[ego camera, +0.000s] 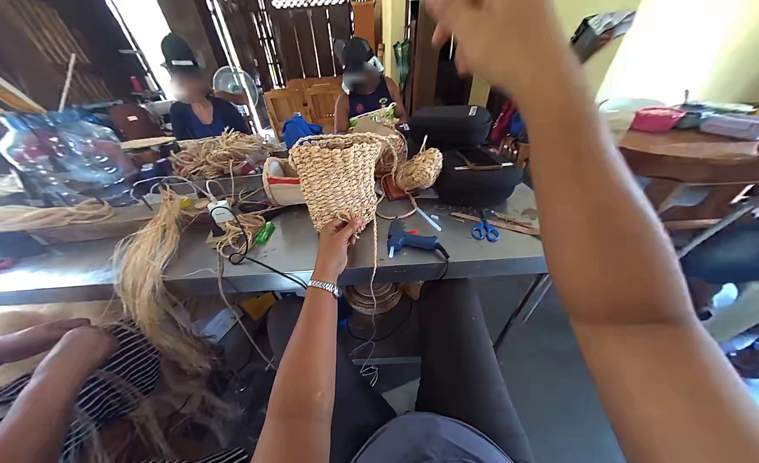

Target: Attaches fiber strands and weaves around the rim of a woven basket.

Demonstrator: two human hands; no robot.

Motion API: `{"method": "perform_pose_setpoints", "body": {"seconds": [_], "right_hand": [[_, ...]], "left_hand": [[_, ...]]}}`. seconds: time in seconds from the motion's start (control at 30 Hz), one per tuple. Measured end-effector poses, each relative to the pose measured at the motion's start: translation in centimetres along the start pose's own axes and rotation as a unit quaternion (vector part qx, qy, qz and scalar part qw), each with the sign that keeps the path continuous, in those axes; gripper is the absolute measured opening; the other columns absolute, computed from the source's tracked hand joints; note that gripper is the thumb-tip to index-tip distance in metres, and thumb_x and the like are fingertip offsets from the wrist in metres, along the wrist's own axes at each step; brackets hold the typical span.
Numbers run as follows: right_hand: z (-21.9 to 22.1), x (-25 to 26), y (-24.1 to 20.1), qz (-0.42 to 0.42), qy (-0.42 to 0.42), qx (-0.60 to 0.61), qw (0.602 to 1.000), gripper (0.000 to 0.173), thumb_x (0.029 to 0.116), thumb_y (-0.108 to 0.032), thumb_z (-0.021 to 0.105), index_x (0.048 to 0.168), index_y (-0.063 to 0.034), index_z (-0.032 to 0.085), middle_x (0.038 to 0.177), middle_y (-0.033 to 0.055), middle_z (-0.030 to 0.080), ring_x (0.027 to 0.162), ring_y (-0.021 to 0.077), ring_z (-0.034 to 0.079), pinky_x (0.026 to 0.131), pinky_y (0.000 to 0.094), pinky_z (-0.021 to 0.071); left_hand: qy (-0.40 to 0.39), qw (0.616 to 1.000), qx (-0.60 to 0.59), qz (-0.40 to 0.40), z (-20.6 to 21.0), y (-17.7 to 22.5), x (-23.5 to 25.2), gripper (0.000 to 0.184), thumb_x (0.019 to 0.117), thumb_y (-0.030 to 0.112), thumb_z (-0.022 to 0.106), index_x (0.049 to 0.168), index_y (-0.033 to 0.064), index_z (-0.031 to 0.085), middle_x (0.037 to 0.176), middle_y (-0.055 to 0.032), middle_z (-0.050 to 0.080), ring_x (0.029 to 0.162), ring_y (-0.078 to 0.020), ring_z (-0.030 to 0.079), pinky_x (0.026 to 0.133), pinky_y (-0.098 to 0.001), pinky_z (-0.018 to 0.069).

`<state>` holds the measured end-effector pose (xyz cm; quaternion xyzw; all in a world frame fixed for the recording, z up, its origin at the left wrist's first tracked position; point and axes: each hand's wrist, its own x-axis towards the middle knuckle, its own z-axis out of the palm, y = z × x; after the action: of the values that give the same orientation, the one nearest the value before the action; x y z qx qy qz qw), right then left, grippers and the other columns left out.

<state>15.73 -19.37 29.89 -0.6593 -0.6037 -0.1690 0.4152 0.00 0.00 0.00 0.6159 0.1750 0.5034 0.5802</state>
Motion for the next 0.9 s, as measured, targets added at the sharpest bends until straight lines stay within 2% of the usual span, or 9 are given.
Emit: {"method": "perform_pose_setpoints", "body": {"seconds": [0.03, 0.1, 0.17, 0.23, 0.4, 0.47, 0.63, 0.7, 0.9], "right_hand": [[1.8, -1.1, 0.4, -0.005, -0.049, 0.006, 0.999, 0.046, 0.1073, -0.041, 0.052, 0.115, 0.0012, 0.069, 0.1, 0.0164, 0.071, 0.083, 0.026, 0.069, 0.082, 0.0501, 0.0574], [5.7, -3.5, 2.3, 0.005, -0.132, 0.022, 0.991, 0.046, 0.105, -0.04, 0.057, 0.113, 0.0032, 0.07, 0.097, 0.0194, 0.073, 0.084, 0.0325, 0.071, 0.083, 0.0575, 0.0568], [9.5, -5.6, 4.5, 0.049, -0.206, 0.058, 0.976, 0.037, 0.1027, -0.032, 0.064, 0.117, 0.0016, 0.07, 0.1, 0.0199, 0.073, 0.082, 0.0328, 0.071, 0.078, 0.057, 0.0591], [13.1, -7.1, 6.8, 0.094, -0.247, 0.112, 0.958, 0.034, 0.1018, -0.026, 0.066, 0.122, 0.0005, 0.07, 0.105, 0.0192, 0.072, 0.081, 0.0292, 0.071, 0.076, 0.0505, 0.0604], [17.8, -9.1, 7.9, 0.169, -0.229, 0.272, 0.919, 0.028, 0.1008, -0.019, 0.068, 0.122, -0.0001, 0.069, 0.102, 0.0122, 0.071, 0.073, 0.0132, 0.066, 0.069, 0.0308, 0.0586], [18.5, -9.4, 7.7, 0.186, -0.218, 0.308, 0.907, 0.026, 0.0995, -0.015, 0.069, 0.12, 0.001, 0.069, 0.098, 0.0104, 0.072, 0.07, 0.0105, 0.066, 0.067, 0.0277, 0.0579], [19.6, -9.2, 7.4, 0.199, -0.204, 0.326, 0.901, 0.023, 0.0962, -0.007, 0.071, 0.115, 0.0048, 0.068, 0.095, 0.0114, 0.071, 0.073, 0.0105, 0.068, 0.072, 0.0278, 0.0598], [20.0, -9.1, 7.3, 0.194, -0.189, 0.327, 0.905, 0.021, 0.0957, -0.005, 0.071, 0.114, 0.0055, 0.068, 0.098, 0.0132, 0.071, 0.077, 0.0125, 0.07, 0.076, 0.0295, 0.0614], [21.7, -8.9, 7.2, 0.174, -0.167, 0.356, 0.903, 0.021, 0.0989, -0.007, 0.067, 0.115, 0.0066, 0.065, 0.105, 0.0156, 0.069, 0.085, 0.0155, 0.071, 0.084, 0.0319, 0.0613]], "left_hand": [[-0.003, 1.0, 0.01, 0.005, 0.0, 0.1, -0.4, 0.002, 0.0986, 0.015, 0.069, 0.098, 0.0139, 0.067, 0.091, 0.0043, 0.07, 0.067, -0.0013, 0.056, 0.062, -0.0175, 0.048], [-0.006, 1.0, 0.024, 0.01, -0.2, 0.3, -1.0, 0.001, 0.0982, 0.016, 0.069, 0.098, 0.0157, 0.068, 0.088, 0.0058, 0.068, 0.064, -0.0003, 0.054, 0.059, -0.0163, 0.0462], [-0.003, 0.999, 0.039, 0.005, -0.3, 0.6, -1.3, 0.004, 0.0981, 0.018, 0.07, 0.097, 0.0167, 0.067, 0.084, 0.0064, 0.066, 0.061, -0.0005, 0.051, 0.057, -0.0162, 0.0444], [-0.003, 0.999, 0.046, 0.004, -0.4, 0.4, -1.4, 0.006, 0.0979, 0.02, 0.07, 0.096, 0.0167, 0.065, 0.082, 0.0057, 0.063, 0.06, -0.0015, 0.05, 0.057, -0.0168, 0.0437], [0.006, 0.999, 0.031, -0.006, 0.3, 1.2, -1.1, 0.006, 0.0989, 0.016, 0.068, 0.094, 0.0167, 0.063, 0.079, 0.0071, 0.061, 0.061, -0.0014, 0.05, 0.059, -0.0171, 0.0444], [0.01, 1.0, 0.019, -0.012, 0.7, 1.6, -0.7, 0.006, 0.0991, 0.013, 0.067, 0.095, 0.0152, 0.064, 0.081, 0.0071, 0.063, 0.063, -0.001, 0.051, 0.062, -0.0172, 0.0456], [0.001, 1.0, 0.02, -0.001, 0.6, 1.5, -0.6, 0.007, 0.099, 0.014, 0.067, 0.092, 0.0152, 0.063, 0.077, 0.0074, 0.06, 0.062, -0.0009, 0.051, 0.061, -0.017, 0.0452], [0.003, 1.0, 0.016, -0.003, 0.7, 1.7, -0.8, 0.008, 0.0987, 0.013, 0.067, 0.091, 0.0153, 0.064, 0.077, 0.0075, 0.06, 0.061, -0.0009, 0.05, 0.061, -0.0166, 0.0449], [0.001, 1.0, 0.025, 0.014, 0.7, 1.8, -1.5, 0.01, 0.0992, 0.011, 0.066, 0.091, 0.0151, 0.063, 0.076, 0.0072, 0.06, 0.061, -0.0005, 0.05, 0.06, -0.0159, 0.0442]]}}
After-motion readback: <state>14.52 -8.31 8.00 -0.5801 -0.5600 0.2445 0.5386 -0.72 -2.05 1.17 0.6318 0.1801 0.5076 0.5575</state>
